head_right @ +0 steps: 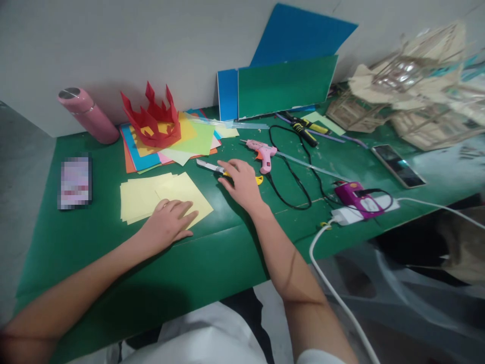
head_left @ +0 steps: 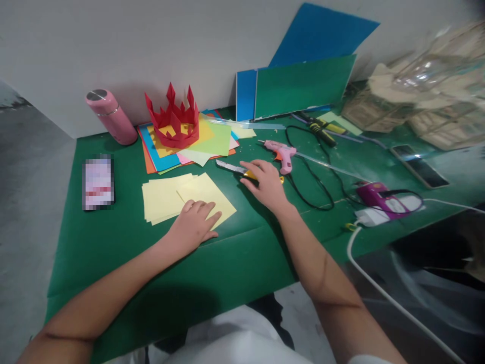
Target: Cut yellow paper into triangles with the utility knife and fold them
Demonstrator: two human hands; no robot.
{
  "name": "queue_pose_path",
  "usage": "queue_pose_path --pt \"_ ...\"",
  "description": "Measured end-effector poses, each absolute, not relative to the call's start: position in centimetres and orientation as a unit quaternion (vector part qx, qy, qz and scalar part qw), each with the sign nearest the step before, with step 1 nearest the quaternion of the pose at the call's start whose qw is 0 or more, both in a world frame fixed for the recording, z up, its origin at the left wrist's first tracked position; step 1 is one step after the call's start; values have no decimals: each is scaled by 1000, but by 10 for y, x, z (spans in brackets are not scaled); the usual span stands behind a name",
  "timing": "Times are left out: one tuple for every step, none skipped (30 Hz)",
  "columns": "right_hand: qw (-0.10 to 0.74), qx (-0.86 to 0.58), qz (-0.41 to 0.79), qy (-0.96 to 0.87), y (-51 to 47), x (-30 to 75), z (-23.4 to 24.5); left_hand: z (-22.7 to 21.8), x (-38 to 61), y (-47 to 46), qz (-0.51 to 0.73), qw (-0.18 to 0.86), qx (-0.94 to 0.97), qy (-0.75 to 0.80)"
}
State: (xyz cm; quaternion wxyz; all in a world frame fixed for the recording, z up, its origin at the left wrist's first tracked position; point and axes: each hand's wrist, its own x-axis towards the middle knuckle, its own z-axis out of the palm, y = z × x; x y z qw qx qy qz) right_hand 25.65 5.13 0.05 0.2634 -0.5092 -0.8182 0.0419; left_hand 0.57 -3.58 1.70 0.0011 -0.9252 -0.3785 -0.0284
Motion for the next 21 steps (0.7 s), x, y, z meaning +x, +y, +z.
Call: queue_pose_path --pt "254 -517 39 -816 54 258 -2 18 6 -36 -27 9 -919 -393" --pt "244 -523 43 -816 56 259 -4 18 6 -36 -27 15 -913 -406" --pt "233 -525 50 -817 57 260 -6 17 6 -36 -28 18 -907 -419" --pt "225 -527 57 -818 57 261 -7 17 6 -35 -31 18 -902 -431" --pt "221 -530 61 -816 57 262 -8 16 5 -34 -35 16 -897 -441" --pt "221 -534 62 -814 57 262 -9 15 4 -33 -40 13 -892 -449" --pt "227 -537 64 -810 56 262 -9 13 3 -32 -48 7 -888 -456" --pt "236 -536 69 -808 56 262 -8 12 1 -30 -57 0 -885 -461" --pt "248 -530 79 -807 55 262 -7 11 -1 -27 -67 -10 -883 -463" --pt "260 -520 94 -809 54 262 -6 11 -3 -25 -79 -24 -882 -464" --pt "270 -503 111 -813 53 263 -3 11 -6 -22 -93 -42 -880 -465" --pt "279 -484 130 -819 51 263 -1 11 -8 -19 -108 -64 -875 -468" --pt "286 -463 149 -826 50 264 2 11 -10 -17 -121 -90 -867 -475" --pt "292 -444 165 -831 48 265 5 12 -12 -14 -133 -119 -857 -484" --pt "298 -426 180 -835 47 267 9 13 -14 -12 -143 -147 -843 -497" --pt "301 -408 194 -840 45 268 12 13 -15 -9 -154 -171 -827 -513" --pt "300 -391 207 -845 44 270 15 13 -16 -8 -166 -192 -810 -529" --pt "292 -374 218 -853 43 272 18 13 -17 -6 -178 -209 -794 -543" --pt "279 -360 227 -861 43 273 19 13 -18 -5 -190 -221 -779 -555" --pt "262 -348 232 -870 43 274 21 13 -19 -4 -199 -231 -769 -562" --pt "242 -338 235 -878 43 274 21 12 -19 -4 -205 -238 -763 -565"
